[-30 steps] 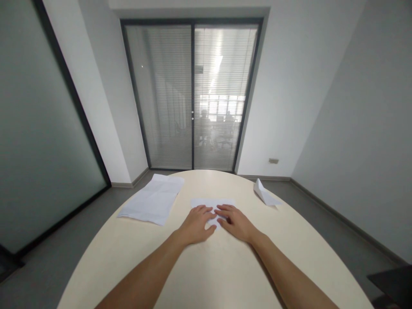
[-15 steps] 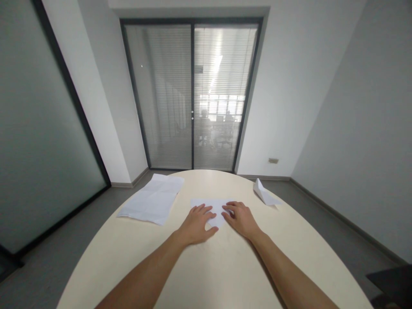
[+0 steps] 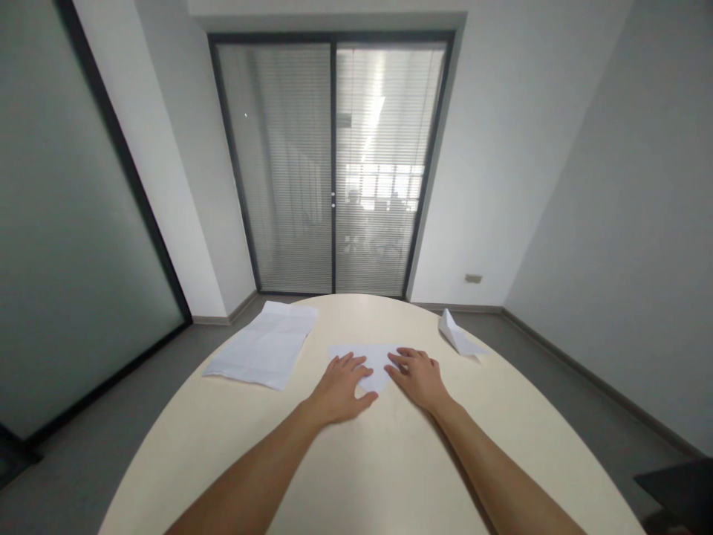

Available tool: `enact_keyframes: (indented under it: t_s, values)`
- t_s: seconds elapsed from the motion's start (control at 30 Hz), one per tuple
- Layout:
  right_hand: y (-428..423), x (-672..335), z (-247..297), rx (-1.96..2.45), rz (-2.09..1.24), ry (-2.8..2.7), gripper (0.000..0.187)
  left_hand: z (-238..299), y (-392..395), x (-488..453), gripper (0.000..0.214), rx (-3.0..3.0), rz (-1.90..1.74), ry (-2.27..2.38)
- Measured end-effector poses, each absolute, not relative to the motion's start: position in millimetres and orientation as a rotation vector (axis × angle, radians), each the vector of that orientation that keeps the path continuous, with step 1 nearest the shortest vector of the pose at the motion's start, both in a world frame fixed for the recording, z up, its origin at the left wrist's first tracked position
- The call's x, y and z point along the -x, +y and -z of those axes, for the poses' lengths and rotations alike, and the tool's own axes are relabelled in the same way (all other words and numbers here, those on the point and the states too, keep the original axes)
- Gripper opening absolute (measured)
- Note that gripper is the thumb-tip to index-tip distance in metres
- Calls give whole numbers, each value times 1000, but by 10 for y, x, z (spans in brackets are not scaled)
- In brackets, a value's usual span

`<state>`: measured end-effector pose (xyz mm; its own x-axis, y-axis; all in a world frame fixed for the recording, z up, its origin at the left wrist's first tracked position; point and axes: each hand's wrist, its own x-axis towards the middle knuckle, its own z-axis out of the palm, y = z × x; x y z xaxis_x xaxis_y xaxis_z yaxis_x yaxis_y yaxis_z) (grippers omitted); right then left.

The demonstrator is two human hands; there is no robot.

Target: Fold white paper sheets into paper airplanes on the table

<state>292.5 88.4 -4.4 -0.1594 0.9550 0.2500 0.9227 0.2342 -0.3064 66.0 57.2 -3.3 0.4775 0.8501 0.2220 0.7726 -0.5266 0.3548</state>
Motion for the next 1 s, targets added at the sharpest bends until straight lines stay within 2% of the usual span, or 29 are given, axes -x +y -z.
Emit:
enact_keyframes:
  t_s: [0.37, 0.5, 0.7, 1.0]
  values:
    - [907, -3004, 36, 1799, 48, -2005, 29, 52, 589, -660, 48, -2498, -549, 1418]
    - [899, -2965, 37, 1520, 3, -2165, 29, 84, 607, -669, 43, -2482, -576, 1475]
    - [814, -2843, -8, 1056, -314, -2393, 29, 107, 620, -672, 45, -2483, -584, 1539]
    - [893, -2920, 36, 1422, -155, -2224, 32, 118, 652, -631, 49, -2501, -499, 1456]
